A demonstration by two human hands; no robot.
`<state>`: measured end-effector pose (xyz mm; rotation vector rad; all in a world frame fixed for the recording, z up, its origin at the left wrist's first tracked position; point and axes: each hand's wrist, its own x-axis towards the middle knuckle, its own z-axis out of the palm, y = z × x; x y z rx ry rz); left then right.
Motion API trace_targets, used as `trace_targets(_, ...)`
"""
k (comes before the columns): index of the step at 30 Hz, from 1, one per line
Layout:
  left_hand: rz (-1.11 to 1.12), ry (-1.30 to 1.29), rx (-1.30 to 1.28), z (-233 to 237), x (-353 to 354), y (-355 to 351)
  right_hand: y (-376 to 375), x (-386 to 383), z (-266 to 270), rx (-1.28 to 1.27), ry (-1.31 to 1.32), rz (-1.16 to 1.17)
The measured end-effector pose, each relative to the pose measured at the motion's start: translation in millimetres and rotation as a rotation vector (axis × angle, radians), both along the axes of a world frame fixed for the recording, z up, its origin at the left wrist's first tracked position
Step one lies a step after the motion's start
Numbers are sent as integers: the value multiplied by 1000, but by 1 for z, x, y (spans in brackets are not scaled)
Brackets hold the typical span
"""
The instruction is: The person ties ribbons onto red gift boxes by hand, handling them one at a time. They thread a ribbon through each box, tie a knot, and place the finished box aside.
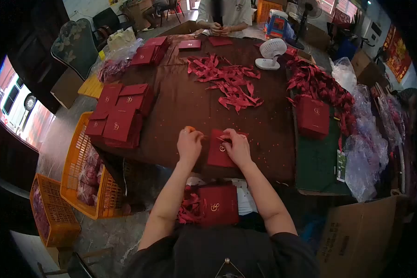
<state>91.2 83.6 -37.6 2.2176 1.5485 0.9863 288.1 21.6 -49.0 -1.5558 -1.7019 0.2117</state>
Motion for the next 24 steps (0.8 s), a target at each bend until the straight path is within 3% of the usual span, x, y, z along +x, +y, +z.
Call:
trace_targets(4, 281, -60, 97, 6, -42, 22, 10, 10, -6, -73, 74, 23)
trace_targets(6, 287, -33, 16, 2, -54, 25, 12, 6, -4, -75, 41, -4)
trace_targets(8, 383, 93, 242, -10, -46, 19, 12, 4, 0, -74, 5, -31)
trace_targets(11, 52, 47, 100, 13, -17, -28, 8, 9, 10, -115, 24, -5)
trace_targets(13, -107, 116, -3, 12, 3, -59, 2, 25, 23, -158, 424, 157)
trace_targets(14, -112, 112, -10, 5, 5, -63, 3, 39, 14, -84, 440, 130)
trace_targets(16, -63, 163, -10, -11, 12, -65, -18, 67, 49, 137, -11, 125)
trace_targets(17, -66, 181, -8, -13, 12, -64, -32, 76, 65, 110, -243, 131)
trace_targets(18, -71, 176, -10, -14, 13, -64, -43, 83, 68, 107, -248, 127)
trace_targets(21, -44, 194, 22, -15, 15, -66, -70, 94, 64, 57, -649, 510)
trace_targets(24, -29, 182, -87, -11, 16, -71, -79, 97, 45, 15, -777, 564)
